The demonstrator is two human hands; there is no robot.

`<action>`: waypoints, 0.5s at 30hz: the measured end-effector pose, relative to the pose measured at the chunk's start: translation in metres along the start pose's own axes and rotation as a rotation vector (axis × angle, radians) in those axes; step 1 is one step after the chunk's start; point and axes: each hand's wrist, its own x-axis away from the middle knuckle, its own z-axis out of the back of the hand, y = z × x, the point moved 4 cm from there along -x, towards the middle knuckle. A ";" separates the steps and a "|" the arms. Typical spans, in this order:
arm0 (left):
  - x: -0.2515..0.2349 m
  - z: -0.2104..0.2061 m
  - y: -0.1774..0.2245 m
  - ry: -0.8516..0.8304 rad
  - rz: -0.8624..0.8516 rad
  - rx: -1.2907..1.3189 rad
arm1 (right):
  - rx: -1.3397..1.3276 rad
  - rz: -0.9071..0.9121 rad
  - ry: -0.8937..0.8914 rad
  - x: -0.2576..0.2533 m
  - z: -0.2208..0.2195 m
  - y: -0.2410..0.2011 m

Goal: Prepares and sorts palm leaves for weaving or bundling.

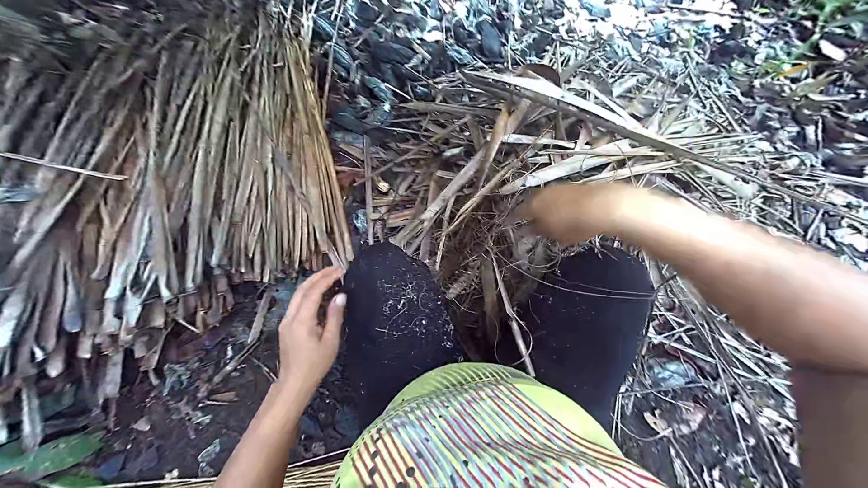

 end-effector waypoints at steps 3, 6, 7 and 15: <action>-0.031 -0.009 0.028 0.079 -0.173 0.083 | -0.063 0.038 -0.191 -0.046 -0.095 -0.051; -0.041 -0.007 0.032 0.165 -0.174 0.129 | -0.024 -0.037 -0.393 -0.090 -0.160 -0.056; -0.041 -0.005 0.028 0.197 -0.156 0.131 | 0.033 -0.088 -0.416 -0.105 -0.168 -0.044; -0.008 0.009 -0.053 0.237 0.133 0.013 | -0.091 -0.506 0.135 -0.024 0.042 0.005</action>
